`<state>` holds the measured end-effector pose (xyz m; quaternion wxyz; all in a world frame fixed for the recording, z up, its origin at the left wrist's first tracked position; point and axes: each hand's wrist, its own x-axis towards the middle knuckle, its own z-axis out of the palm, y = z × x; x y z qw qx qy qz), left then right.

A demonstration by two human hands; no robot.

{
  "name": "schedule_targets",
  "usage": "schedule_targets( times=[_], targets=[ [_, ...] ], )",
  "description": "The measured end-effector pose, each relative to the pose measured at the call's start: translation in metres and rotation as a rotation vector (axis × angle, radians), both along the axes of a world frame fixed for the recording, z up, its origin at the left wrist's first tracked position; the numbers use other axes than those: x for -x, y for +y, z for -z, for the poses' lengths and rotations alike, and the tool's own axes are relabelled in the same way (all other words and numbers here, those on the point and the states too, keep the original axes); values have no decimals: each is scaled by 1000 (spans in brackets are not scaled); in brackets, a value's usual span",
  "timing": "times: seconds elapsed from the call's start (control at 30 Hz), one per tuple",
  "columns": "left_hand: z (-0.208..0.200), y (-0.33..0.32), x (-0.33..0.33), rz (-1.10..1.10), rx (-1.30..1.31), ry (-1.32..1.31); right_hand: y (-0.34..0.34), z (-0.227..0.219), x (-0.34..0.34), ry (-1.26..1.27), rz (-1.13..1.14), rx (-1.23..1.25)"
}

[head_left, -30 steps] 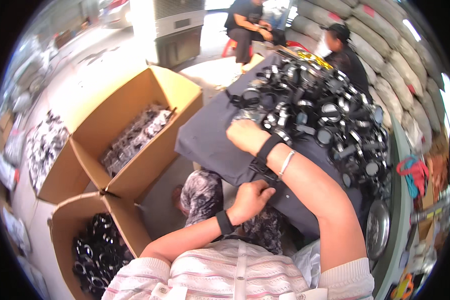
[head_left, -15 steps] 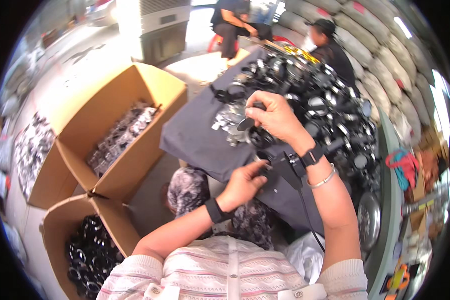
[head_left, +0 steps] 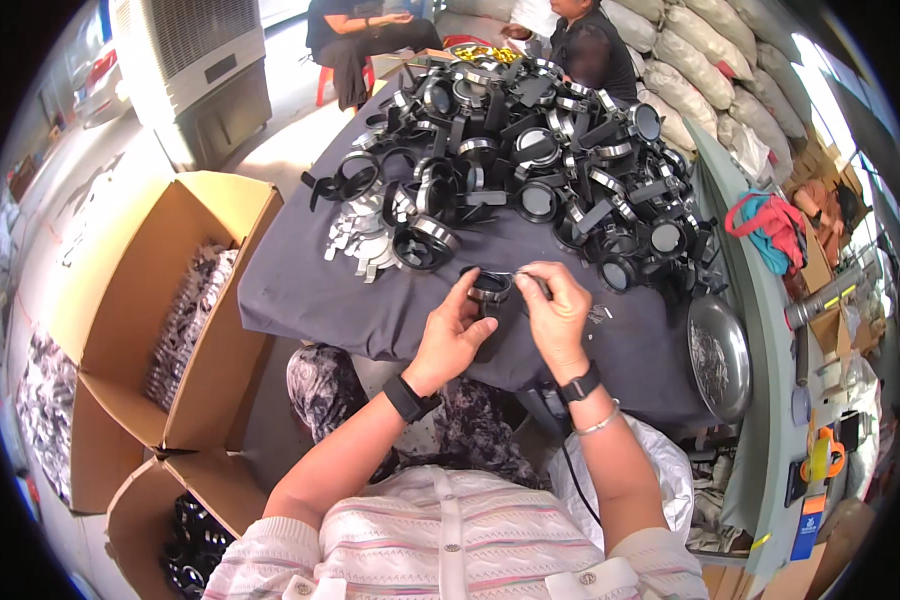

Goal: The recorder is assembling small circular components, possibly caster wheels or similar hardware, by inserting small pins or rivets into the metal housings.

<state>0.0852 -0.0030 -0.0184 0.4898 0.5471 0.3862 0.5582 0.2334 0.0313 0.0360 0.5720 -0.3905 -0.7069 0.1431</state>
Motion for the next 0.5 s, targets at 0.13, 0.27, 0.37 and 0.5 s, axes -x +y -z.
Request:
schedule_targets(
  times=[0.13,0.27,0.37,0.5],
  targets=[
    [-4,0,-1,-33,-22,43,2,19,3,-117,-48,-56],
    [1,3,5,40,-4,59,0,18,3,-263,-80,-127],
    [4,4,5,54,4,40,-4,12,1,-373,-64,-160],
    [7,4,9,76,-6,62,-4,14,2,-493,-27,-222]
  ],
)
